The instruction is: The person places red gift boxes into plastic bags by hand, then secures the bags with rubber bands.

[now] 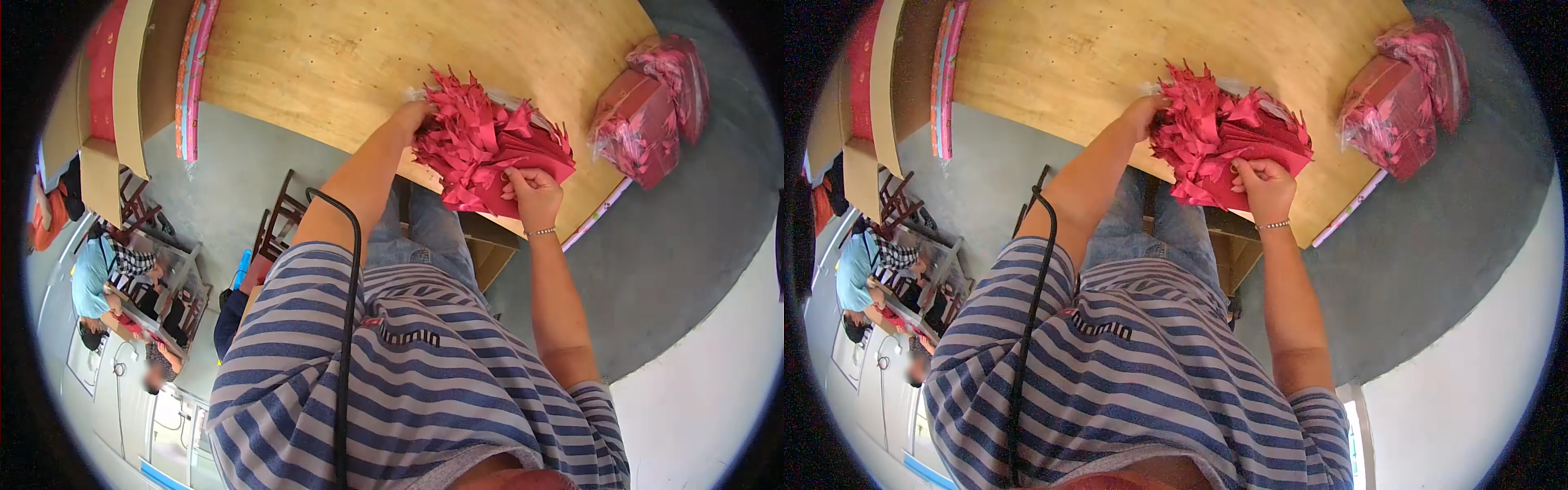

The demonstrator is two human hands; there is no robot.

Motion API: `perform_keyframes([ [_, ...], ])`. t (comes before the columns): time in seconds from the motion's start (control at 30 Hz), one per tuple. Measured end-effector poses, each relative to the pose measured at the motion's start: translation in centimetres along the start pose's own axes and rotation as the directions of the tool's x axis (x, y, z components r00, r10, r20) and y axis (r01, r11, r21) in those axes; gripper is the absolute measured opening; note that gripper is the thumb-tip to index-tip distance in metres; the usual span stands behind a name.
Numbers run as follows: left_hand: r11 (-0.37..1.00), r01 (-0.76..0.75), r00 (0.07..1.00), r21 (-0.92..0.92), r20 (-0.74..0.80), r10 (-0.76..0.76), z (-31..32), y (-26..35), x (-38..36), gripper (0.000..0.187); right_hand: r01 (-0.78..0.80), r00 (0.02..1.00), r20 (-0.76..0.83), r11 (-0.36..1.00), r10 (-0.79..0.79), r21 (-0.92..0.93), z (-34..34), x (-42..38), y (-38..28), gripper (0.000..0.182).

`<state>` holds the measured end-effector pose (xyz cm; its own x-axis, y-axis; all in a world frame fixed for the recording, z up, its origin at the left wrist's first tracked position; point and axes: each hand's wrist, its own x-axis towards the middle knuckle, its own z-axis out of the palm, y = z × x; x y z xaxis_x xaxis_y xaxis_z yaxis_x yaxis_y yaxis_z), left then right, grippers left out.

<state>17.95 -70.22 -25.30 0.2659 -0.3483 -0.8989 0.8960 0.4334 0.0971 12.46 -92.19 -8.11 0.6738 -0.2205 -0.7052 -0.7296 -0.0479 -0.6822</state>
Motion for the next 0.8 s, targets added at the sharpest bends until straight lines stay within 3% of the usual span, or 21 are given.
perform_keyframes([
  [0.03,1.0,-0.001,1.0,0.005,0.0,0.001,-0.9,0.4,0.3,0.019,0.001,1.0,-0.002,1.0,-0.001,0.004,0.1,0.0,-0.1,0.011],
  [0.1,0.981,0.079,0.957,-0.176,0.289,-0.025,-2.3,1.9,0.4,0.017,0.002,1.0,-0.009,1.0,-0.002,0.004,0.2,-0.2,-0.2,0.012],
  [0.13,0.991,-0.004,0.988,-0.133,0.15,0.024,-2.1,1.7,0.7,0.017,0.004,1.0,-0.014,1.0,-0.003,0.009,0.1,-0.1,-0.1,0.012],
  [0.17,0.992,-0.001,0.988,-0.126,0.152,0.02,-2.0,1.6,1.5,0.017,0.014,1.0,-0.006,1.0,-0.014,0.009,0.1,-0.1,0.1,0.012],
  [0.23,0.93,-0.106,0.98,0.352,-0.121,0.158,-2.2,1.4,3.6,0.018,0.025,1.0,-0.001,1.0,-0.025,0.013,0.0,-0.1,0.3,0.013],
  [0.27,0.928,-0.106,0.98,0.358,-0.118,0.158,-1.3,1.6,3.0,0.018,0.021,1.0,-0.004,1.0,-0.021,0.011,0.0,-0.1,0.3,0.013],
  [0.3,0.618,-0.166,0.871,0.769,-0.179,0.457,0.2,2.1,1.6,0.024,0.014,1.0,-0.008,1.0,-0.014,0.008,0.1,-0.2,0.3,0.013],
  [0.33,0.158,-0.065,0.698,0.985,-0.068,0.713,1.3,2.5,0.8,0.03,0.014,1.0,-0.014,1.0,-0.014,0.012,0.1,-0.2,0.2,0.013],
  [0.47,0.199,0.011,0.658,0.98,-0.157,0.737,3.3,3.5,1.7,0.032,-0.008,1.0,-0.019,1.0,0.008,-0.002,0.2,-0.2,-0.4,0.013],
  [0.53,0.236,-0.188,0.611,0.953,-0.074,0.788,4.8,3.9,1.3,0.034,-0.01,1.0,-0.022,1.0,0.01,0.007,0.3,-0.1,-0.4,0.012],
  [0.57,0.229,-0.187,0.612,0.955,-0.069,0.787,5.7,4.1,0.2,0.034,-0.002,1.0,-0.017,1.0,0.002,0.0,0.3,0.0,-0.2,0.012],
  [0.63,0.362,-0.421,0.636,0.831,-0.014,0.771,7.6,3.8,-2.8,0.029,0.011,1.0,-0.018,1.0,-0.011,0.002,0.2,0.2,-0.3,0.013],
  [0.67,0.354,-0.421,0.638,0.835,-0.006,0.77,7.9,2.9,-4.2,0.029,0.0,1.0,-0.012,1.0,0.0,-0.003,0.1,0.2,-0.4,0.015],
  [0.73,0.02,-0.661,0.364,0.75,0.298,0.882,8.1,1.2,-7.5,0.021,-0.006,1.0,-0.005,1.0,0.006,-0.004,0.1,0.3,-0.6,0.018],
  [0.8,-0.195,-0.648,0.258,0.736,0.453,0.853,7.3,-0.6,-10.3,0.019,-0.007,1.0,-0.001,1.0,0.007,-0.006,0.1,0.4,-0.7,0.018],
])
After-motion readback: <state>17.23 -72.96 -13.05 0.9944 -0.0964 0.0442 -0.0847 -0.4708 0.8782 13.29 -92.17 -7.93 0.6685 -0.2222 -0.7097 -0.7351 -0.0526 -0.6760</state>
